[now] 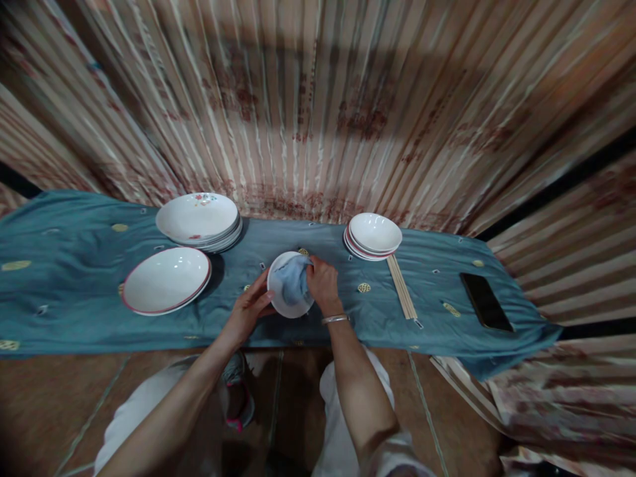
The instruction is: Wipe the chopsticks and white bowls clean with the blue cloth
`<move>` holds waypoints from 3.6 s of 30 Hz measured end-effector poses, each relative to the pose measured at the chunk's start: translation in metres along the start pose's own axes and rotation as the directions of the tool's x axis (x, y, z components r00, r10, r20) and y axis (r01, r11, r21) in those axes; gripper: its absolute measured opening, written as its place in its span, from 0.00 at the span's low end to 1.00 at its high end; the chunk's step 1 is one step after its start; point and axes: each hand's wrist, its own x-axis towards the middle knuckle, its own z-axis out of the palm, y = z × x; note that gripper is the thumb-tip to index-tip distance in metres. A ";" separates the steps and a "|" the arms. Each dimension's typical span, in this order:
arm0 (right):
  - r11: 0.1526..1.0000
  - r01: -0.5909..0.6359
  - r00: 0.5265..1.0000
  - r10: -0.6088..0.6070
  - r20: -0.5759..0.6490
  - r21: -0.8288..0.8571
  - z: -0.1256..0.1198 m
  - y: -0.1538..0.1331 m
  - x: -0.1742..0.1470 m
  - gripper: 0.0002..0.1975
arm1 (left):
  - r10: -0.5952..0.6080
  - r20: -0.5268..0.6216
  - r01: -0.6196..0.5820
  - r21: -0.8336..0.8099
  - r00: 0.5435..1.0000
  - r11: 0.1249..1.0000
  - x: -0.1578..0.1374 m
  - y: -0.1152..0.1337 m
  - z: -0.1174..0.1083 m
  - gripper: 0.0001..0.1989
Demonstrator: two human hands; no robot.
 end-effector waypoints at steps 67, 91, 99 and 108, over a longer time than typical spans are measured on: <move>0.957 0.281 0.861 -0.283 0.422 0.069 -0.022 -0.022 -0.029 0.14 | -0.012 -0.010 0.012 0.017 1.000 1.000 -0.003 0.002 0.000 0.39; 0.789 0.028 0.977 -0.153 0.151 0.614 0.003 -0.041 -0.014 0.14 | 0.016 -0.009 -0.016 0.001 1.000 1.000 0.000 -0.001 -0.001 0.39; 0.960 0.244 0.966 -0.254 0.057 0.134 -0.004 -0.034 -0.013 0.18 | 0.005 -0.008 -0.005 0.043 1.000 0.999 -0.002 0.001 0.000 0.40; 0.938 0.231 0.947 -0.156 0.279 -0.259 -0.027 -0.025 -0.027 0.14 | -0.001 -0.024 0.001 0.019 1.000 1.000 -0.001 0.001 0.001 0.40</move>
